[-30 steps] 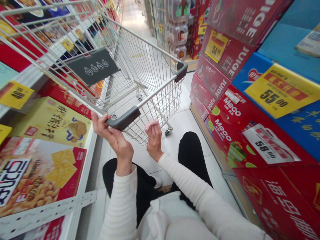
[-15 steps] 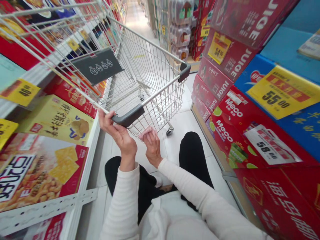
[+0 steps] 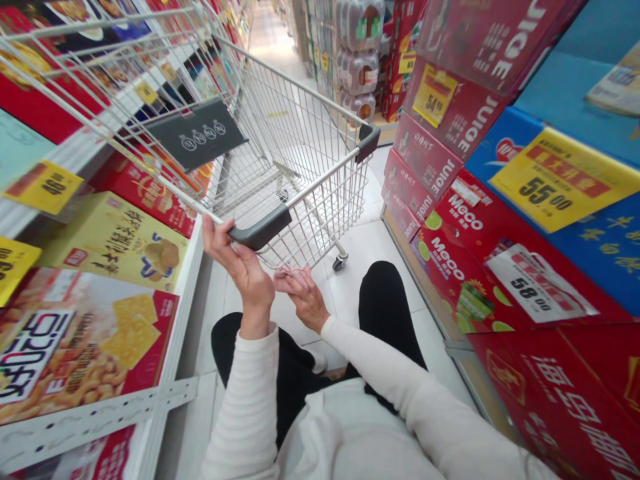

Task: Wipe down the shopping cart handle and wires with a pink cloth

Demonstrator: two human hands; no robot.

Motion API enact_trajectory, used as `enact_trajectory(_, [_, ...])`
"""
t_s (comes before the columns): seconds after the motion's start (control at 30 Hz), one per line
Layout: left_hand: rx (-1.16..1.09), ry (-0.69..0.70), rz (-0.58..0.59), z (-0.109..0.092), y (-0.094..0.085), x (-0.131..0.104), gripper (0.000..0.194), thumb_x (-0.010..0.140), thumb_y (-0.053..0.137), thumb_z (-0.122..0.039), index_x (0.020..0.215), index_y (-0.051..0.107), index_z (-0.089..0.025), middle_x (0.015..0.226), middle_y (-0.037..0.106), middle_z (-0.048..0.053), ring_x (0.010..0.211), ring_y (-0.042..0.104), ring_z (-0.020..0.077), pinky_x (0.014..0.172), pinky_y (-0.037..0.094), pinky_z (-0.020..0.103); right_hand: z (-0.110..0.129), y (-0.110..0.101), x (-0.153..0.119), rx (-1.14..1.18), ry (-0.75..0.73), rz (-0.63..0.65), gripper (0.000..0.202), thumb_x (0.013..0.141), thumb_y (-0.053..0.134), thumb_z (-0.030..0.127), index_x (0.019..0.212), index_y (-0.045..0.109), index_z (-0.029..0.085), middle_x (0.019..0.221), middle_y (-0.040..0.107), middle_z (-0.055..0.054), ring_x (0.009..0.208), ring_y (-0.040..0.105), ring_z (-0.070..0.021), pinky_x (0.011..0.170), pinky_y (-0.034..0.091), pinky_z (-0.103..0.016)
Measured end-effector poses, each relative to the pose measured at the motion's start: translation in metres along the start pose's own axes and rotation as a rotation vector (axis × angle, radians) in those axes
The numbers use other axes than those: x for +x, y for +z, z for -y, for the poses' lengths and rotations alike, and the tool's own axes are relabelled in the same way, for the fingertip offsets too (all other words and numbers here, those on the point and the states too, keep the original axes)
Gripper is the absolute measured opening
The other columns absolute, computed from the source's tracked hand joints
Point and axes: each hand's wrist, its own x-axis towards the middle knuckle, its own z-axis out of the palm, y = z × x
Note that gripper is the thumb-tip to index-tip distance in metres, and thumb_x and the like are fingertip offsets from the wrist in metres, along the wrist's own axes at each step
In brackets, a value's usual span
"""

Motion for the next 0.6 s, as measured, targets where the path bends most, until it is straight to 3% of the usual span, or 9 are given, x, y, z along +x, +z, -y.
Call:
enact_trajectory(0.17, [-0.032,0.009,-0.023,-0.001,0.003,-0.001,0.050,0.107,0.030,-0.055,0.142,0.050,-0.025,0.166,0.032,0.012,0.155,0.031,0.0253,0.123,0.034,0.047,0.004,-0.013,0.009,0.088,0.170,-0.098,0.040,0.094,0.050,0.005,0.115,0.074,0.028,0.142,0.062,-0.007,0.148,0.041,-0.0233,0.124,0.041,-0.052])
enact_trajectory(0.27, [-0.009,0.006,-0.031,-0.002,0.004,-0.001,0.050,0.108,0.028,-0.054,0.142,0.049,-0.025,0.166,0.033,0.012,0.155,0.030,0.0246,0.123,0.035,0.046,0.001,-0.012,0.013,0.138,0.286,-0.060,0.039,0.092,0.051,0.005,0.113,0.074,0.028,0.137,0.063,-0.008,0.144,0.044,-0.0238,0.121,0.041,-0.051])
enact_trajectory(0.37, [0.025,-0.004,-0.020,0.000,0.002,-0.001,0.051,0.108,0.026,-0.055,0.142,0.049,-0.024,0.167,0.030,0.013,0.156,0.029,0.0239,0.125,0.033,0.046,-0.009,-0.010,0.006,0.251,0.538,-0.051,0.031,0.089,0.050,0.004,0.097,0.071,0.025,0.111,0.069,-0.008,0.117,0.058,-0.0222,0.107,0.050,-0.044])
enact_trajectory(0.47, [0.002,-0.006,-0.005,0.001,0.001,-0.001,0.051,0.108,0.027,-0.056,0.141,0.049,-0.025,0.169,0.027,0.012,0.156,0.028,0.0240,0.127,0.031,0.046,-0.021,-0.014,0.006,0.258,0.741,-0.146,0.029,0.091,0.041,0.005,0.096,0.064,0.022,0.102,0.064,-0.009,0.100,0.057,-0.0223,0.092,0.053,-0.042])
enact_trajectory(0.6, [-0.021,-0.018,-0.022,0.000,0.003,0.000,0.051,0.107,0.027,-0.058,0.141,0.048,-0.026,0.169,0.025,0.011,0.157,0.026,0.0240,0.129,0.026,0.046,-0.025,-0.032,0.045,0.246,0.715,-0.317,0.027,0.099,0.038,0.014,0.110,0.060,0.023,0.112,0.061,-0.011,0.109,0.057,-0.0223,0.098,0.054,-0.044])
